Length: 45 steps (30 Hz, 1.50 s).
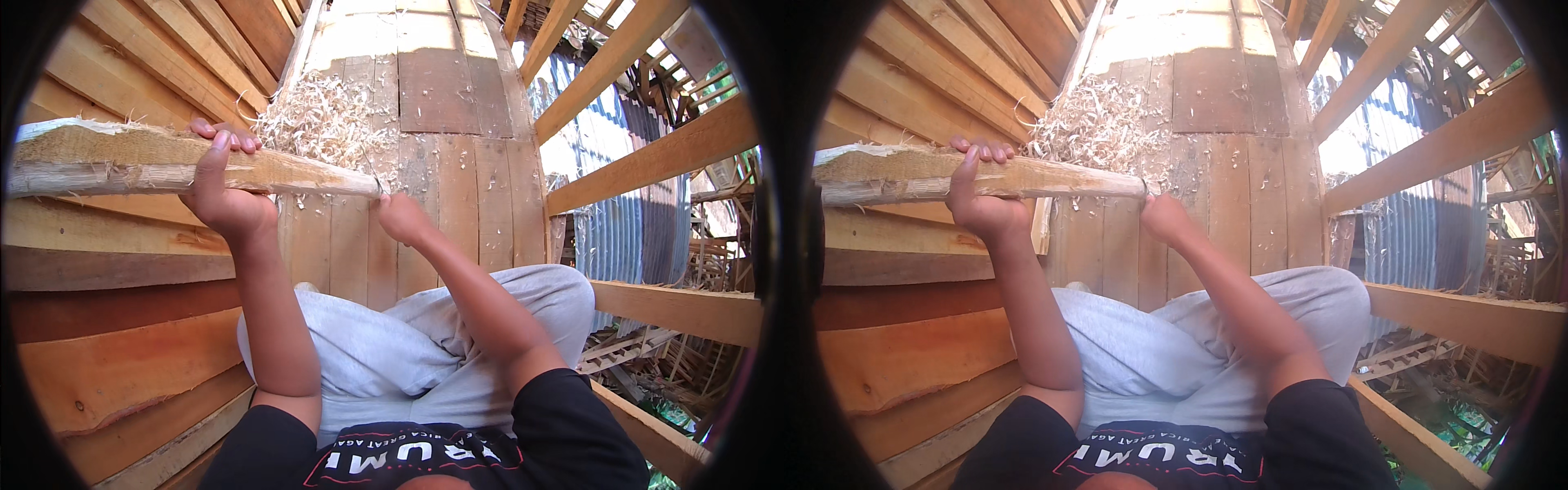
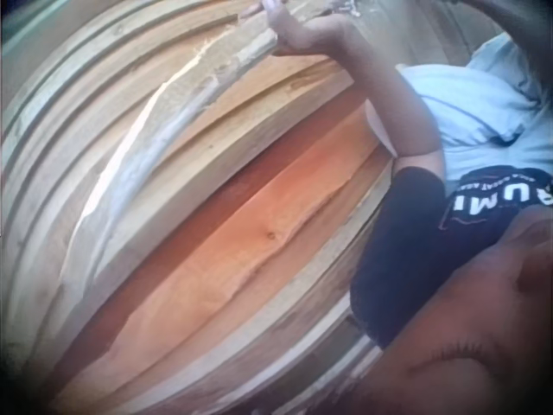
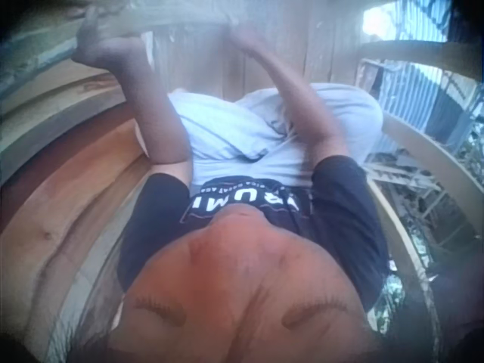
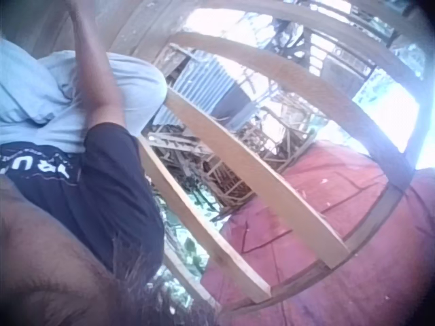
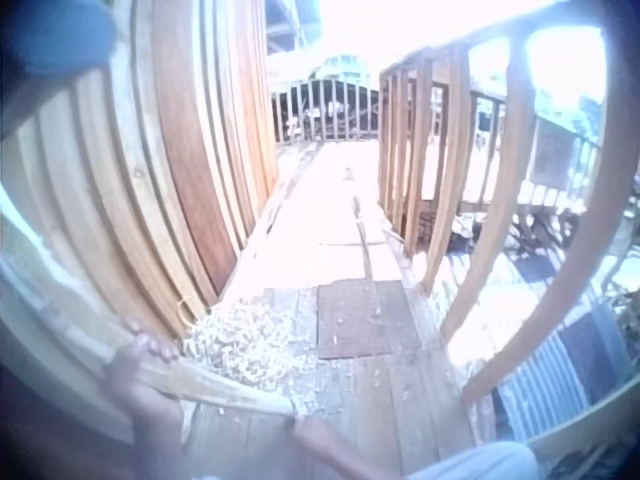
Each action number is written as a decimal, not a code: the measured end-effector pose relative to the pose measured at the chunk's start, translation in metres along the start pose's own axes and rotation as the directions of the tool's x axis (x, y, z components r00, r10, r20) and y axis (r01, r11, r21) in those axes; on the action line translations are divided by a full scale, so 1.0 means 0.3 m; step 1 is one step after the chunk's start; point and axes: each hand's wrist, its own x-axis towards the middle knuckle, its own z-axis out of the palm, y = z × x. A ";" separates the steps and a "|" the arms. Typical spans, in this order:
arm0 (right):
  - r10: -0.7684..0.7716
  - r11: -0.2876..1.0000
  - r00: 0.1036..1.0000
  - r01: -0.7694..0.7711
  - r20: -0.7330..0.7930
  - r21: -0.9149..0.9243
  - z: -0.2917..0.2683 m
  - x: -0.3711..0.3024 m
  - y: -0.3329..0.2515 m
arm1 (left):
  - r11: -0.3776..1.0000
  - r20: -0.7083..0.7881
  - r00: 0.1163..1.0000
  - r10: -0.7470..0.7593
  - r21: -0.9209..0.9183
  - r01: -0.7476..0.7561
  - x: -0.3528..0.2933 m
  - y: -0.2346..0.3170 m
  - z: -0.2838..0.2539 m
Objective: The person sits on a wooden floor and uses a knife to carve a long piece of wood, peeling off thin shavings. The person rotates the wood and continues carving along its length, accumulating wood shavings on the floor.
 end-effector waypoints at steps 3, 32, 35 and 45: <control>-0.134 0.990 0.990 0.131 -0.048 -0.057 -0.005 -0.061 -0.113 | 1.000 0.015 1.000 0.016 -0.019 -0.015 -0.011 0.008 0.006; 0.130 0.991 0.991 -0.130 -0.002 -0.031 0.029 0.021 0.066 | 0.998 0.071 0.997 0.015 0.058 -0.019 -0.035 0.002 0.026; 0.140 0.990 0.990 -0.141 -0.025 -0.010 0.027 0.030 0.084 | 0.999 0.046 0.997 0.055 0.002 -0.055 -0.032 0.001 0.051; 0.142 0.988 0.989 -0.139 0.038 -0.071 -0.002 0.040 0.097 | 0.999 0.058 0.998 0.028 -0.021 -0.027 -0.025 0.006 0.022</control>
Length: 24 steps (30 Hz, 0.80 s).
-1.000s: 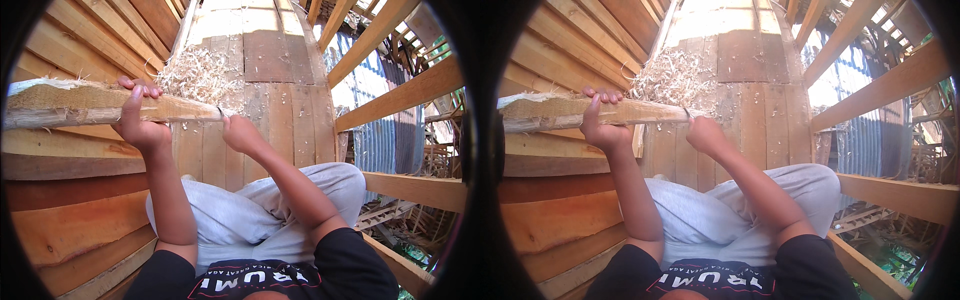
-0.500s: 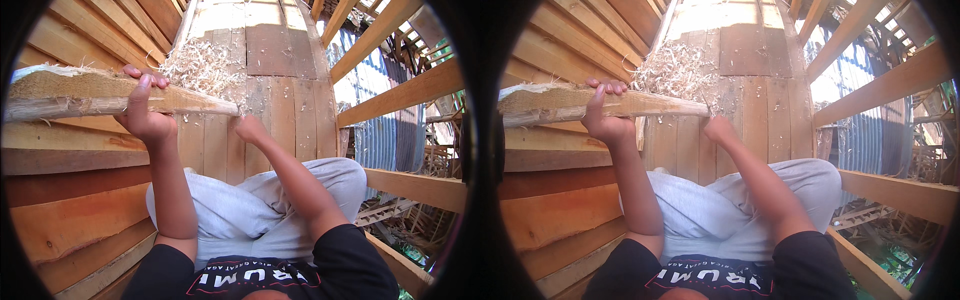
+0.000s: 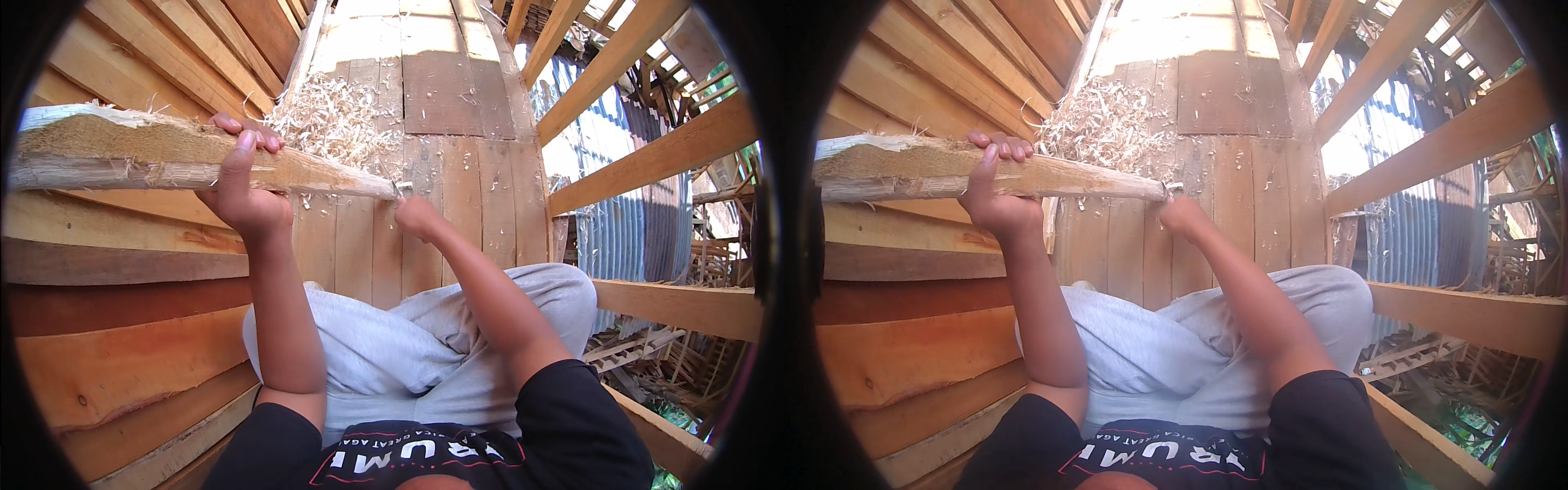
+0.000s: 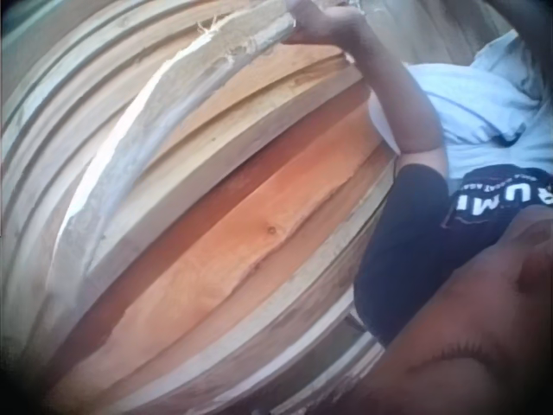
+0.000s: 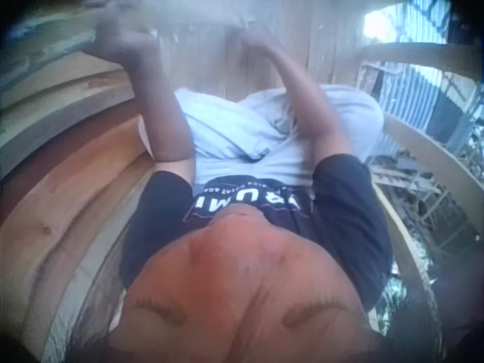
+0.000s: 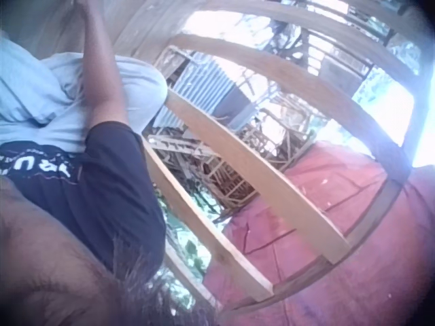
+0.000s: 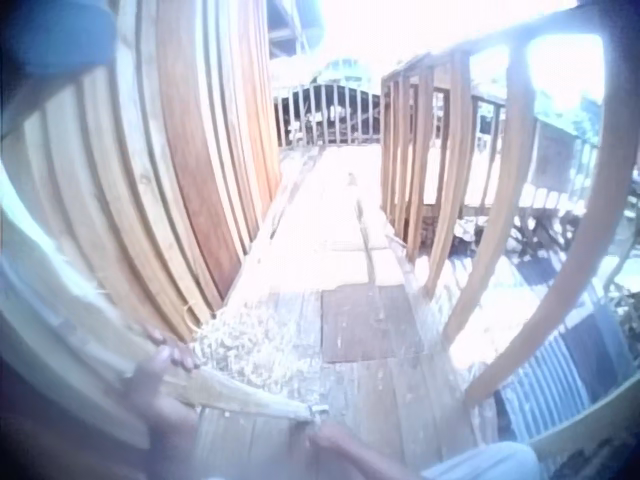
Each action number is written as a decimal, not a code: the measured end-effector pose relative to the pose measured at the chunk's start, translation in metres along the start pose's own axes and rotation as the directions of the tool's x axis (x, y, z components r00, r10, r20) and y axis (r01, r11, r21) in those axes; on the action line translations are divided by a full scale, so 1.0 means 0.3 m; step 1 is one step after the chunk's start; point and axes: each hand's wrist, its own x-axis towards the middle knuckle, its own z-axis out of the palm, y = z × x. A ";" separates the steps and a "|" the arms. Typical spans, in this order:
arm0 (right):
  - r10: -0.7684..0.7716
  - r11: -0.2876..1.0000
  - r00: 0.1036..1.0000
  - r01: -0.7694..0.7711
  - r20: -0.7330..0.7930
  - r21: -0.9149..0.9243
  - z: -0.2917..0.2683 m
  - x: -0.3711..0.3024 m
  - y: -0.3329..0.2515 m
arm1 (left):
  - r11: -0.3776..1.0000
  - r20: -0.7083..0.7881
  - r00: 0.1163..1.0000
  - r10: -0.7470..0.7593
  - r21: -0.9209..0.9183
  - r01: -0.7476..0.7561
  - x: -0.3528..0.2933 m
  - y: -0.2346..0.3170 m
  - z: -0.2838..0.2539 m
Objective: The person sits on a wooden floor and uses a knife to carve a long piece of wood, peeling off thin shavings. The person rotates the wood and continues carving along its length, accumulating wood shavings on the floor.
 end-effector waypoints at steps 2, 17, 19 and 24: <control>0.036 0.998 0.999 -0.037 0.024 0.053 -0.006 -0.012 -0.023 | 1.000 0.009 1.000 0.013 0.002 -0.013 -0.001 0.005 0.015; 0.081 0.996 0.994 -0.083 0.073 0.021 0.008 -0.013 -0.016 | 1.000 -0.021 1.000 -0.019 -0.004 0.019 0.007 0.020 -0.028; 0.056 0.998 0.997 -0.055 0.055 -0.022 0.001 -0.008 -0.004 | 1.000 0.015 1.000 -0.019 -0.007 0.019 0.009 0.036 -0.024; 0.005 0.990 0.998 0.005 0.069 -0.142 -0.026 -0.004 -0.013 | 0.995 0.125 0.988 -0.090 0.052 0.084 0.016 0.154 -0.054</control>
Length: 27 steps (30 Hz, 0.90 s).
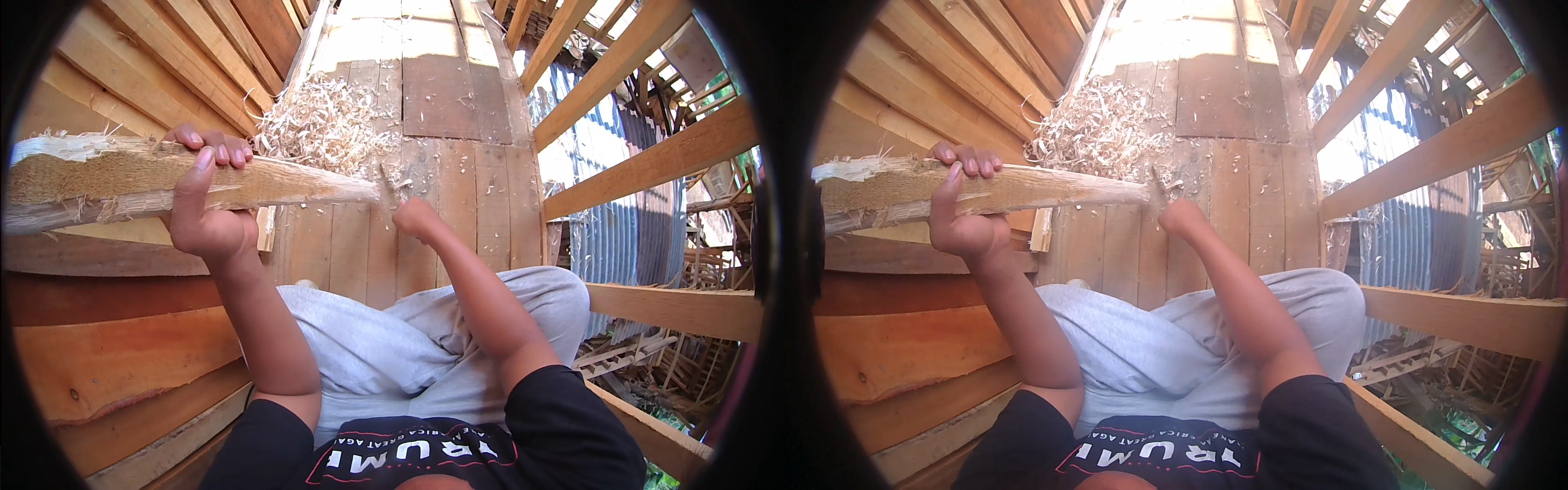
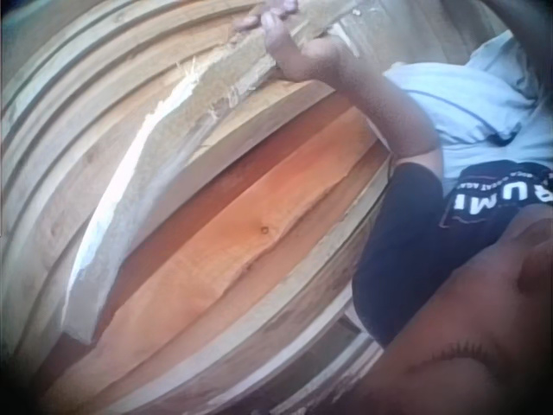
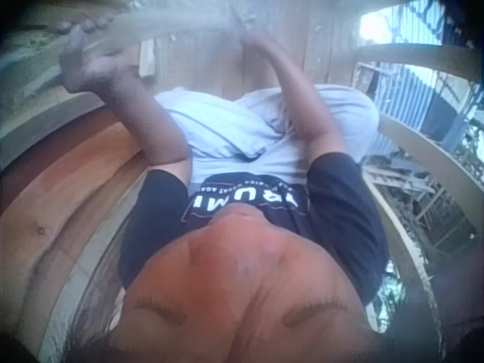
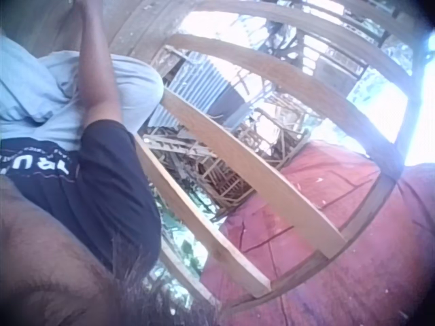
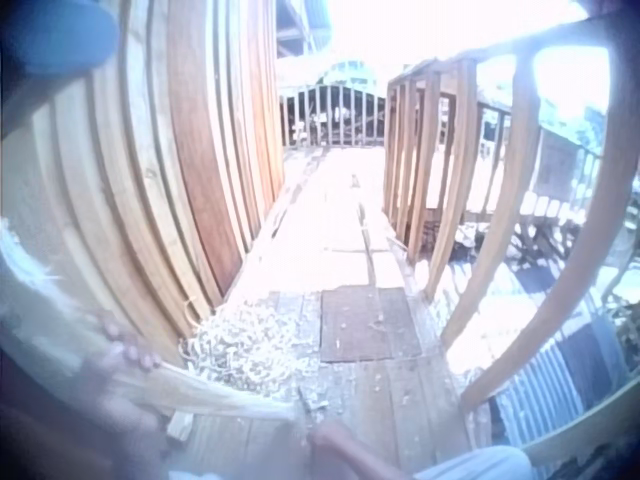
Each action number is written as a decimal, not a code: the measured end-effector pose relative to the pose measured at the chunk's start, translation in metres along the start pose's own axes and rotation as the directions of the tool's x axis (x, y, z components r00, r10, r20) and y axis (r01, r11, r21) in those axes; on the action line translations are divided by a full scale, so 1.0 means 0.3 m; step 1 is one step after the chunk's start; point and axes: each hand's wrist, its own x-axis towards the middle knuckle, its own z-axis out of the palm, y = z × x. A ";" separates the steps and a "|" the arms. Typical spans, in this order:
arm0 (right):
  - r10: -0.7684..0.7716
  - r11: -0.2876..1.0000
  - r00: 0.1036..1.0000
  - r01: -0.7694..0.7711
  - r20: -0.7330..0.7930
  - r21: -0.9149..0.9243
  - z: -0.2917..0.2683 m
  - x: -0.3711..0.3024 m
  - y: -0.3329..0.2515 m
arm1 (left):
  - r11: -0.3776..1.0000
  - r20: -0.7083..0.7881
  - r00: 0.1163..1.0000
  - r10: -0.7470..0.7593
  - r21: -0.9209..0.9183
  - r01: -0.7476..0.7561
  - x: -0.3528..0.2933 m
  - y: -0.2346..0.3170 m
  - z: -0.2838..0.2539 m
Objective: The person sits on a wooden floor and uses a knife to carve a long piece of wood, peeling off thin shavings. The person rotates the wood and continues carving along its length, accumulating wood shavings on the floor.
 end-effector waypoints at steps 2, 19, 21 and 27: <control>0.067 0.998 0.998 -0.067 -0.011 -0.010 -0.011 0.004 -0.007 | 0.999 0.011 0.999 0.033 0.024 -0.033 0.001 0.027 -0.017; -0.279 0.951 0.908 0.217 -0.311 -0.221 -0.083 -0.051 -0.063 | 0.994 0.085 0.996 0.030 0.105 -0.039 0.015 0.085 -0.137; -0.332 0.939 0.877 0.272 -0.347 -0.210 -0.077 -0.060 -0.060 | 0.993 0.078 0.997 0.020 0.117 -0.029 0.014 0.086 -0.141; -0.240 0.949 0.945 0.181 -0.221 -0.259 -0.093 -0.046 -0.057 | 0.994 0.111 0.994 0.024 0.107 -0.036 0.012 0.086 -0.152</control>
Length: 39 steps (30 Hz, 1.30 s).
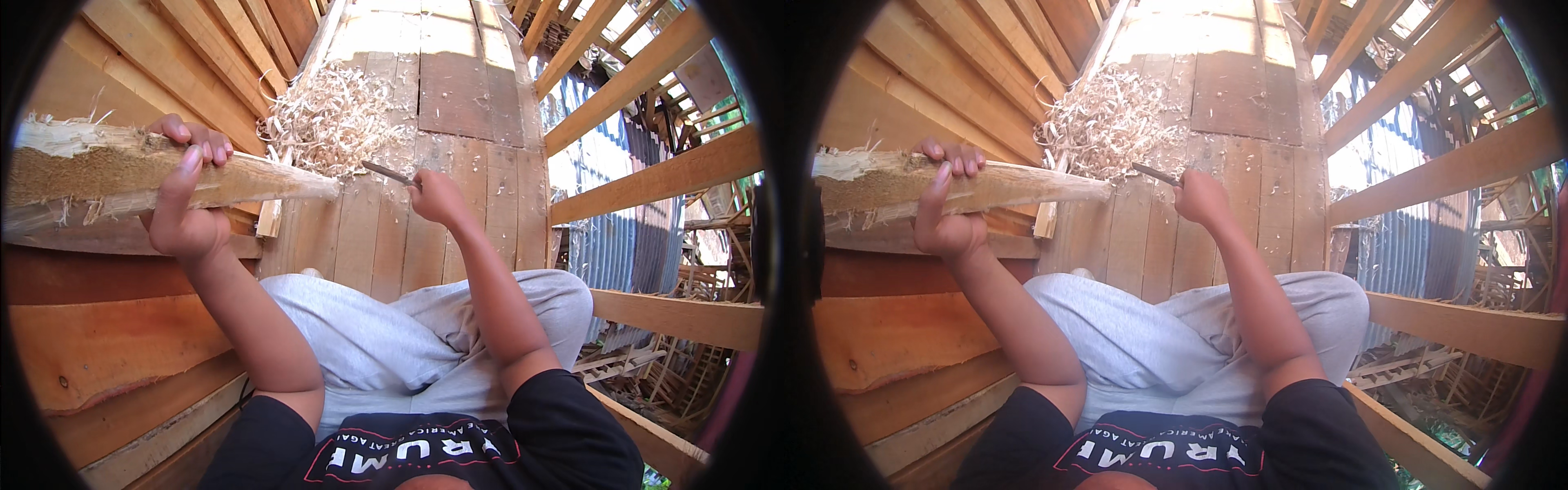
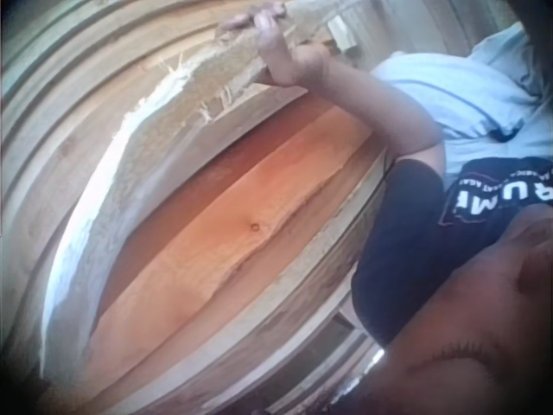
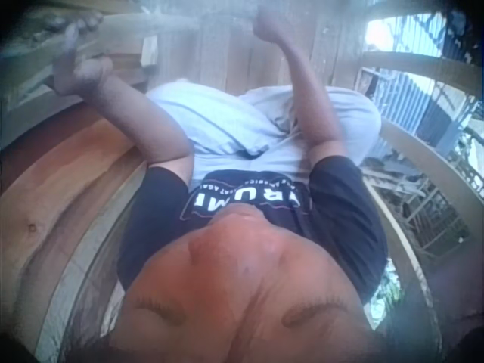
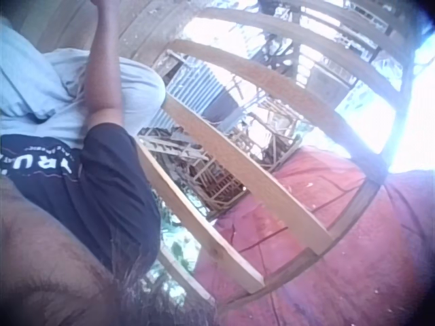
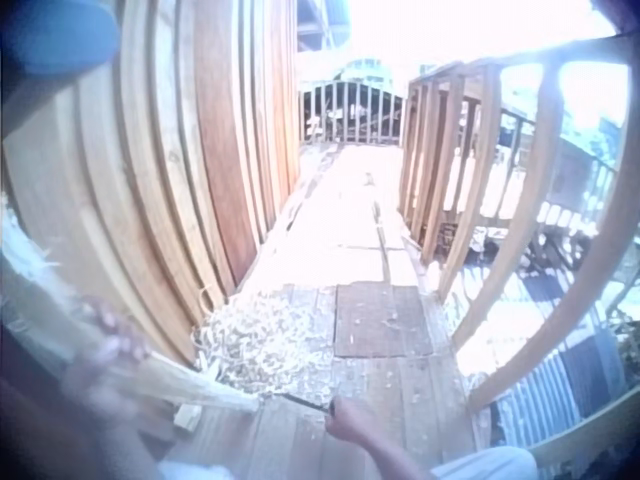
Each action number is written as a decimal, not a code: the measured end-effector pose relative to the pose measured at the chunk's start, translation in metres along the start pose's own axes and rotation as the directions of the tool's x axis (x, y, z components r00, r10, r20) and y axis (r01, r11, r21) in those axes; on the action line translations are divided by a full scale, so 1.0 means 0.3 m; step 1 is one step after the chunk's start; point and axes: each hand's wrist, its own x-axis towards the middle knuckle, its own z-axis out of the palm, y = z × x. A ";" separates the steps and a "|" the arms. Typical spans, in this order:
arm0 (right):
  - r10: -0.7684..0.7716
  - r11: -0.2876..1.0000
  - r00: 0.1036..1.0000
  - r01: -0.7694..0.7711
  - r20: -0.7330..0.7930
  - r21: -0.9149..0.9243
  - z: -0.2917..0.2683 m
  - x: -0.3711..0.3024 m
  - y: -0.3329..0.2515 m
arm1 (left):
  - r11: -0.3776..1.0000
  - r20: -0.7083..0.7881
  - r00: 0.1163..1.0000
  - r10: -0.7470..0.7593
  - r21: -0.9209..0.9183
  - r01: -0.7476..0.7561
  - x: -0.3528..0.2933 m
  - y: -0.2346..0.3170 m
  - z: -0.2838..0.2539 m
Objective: The person sits on a wooden floor and uses a knife to carve a long piece of wood, peeling off thin shavings. The person rotates the wood and continues carving along its length, accumulating wood shavings on the floor.
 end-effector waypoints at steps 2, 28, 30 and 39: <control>-0.066 0.994 0.994 0.073 0.088 -0.082 -0.001 -0.003 0.030 | 1.000 0.010 1.000 0.004 -0.007 -0.004 -0.002 0.003 0.000; -0.035 0.998 0.858 0.058 0.512 -0.030 0.031 -0.002 0.063 | 0.999 0.000 1.000 -0.002 0.037 0.002 0.001 -0.018 0.014; -0.154 0.977 0.889 0.203 0.432 -0.069 0.058 0.012 0.094 | 0.999 0.000 1.000 0.002 0.040 -0.002 0.002 -0.021 0.015; -0.116 0.984 0.935 0.153 0.335 -0.086 0.025 0.015 0.098 | 0.998 -0.027 0.999 0.039 -0.045 -0.040 0.005 -0.034 0.000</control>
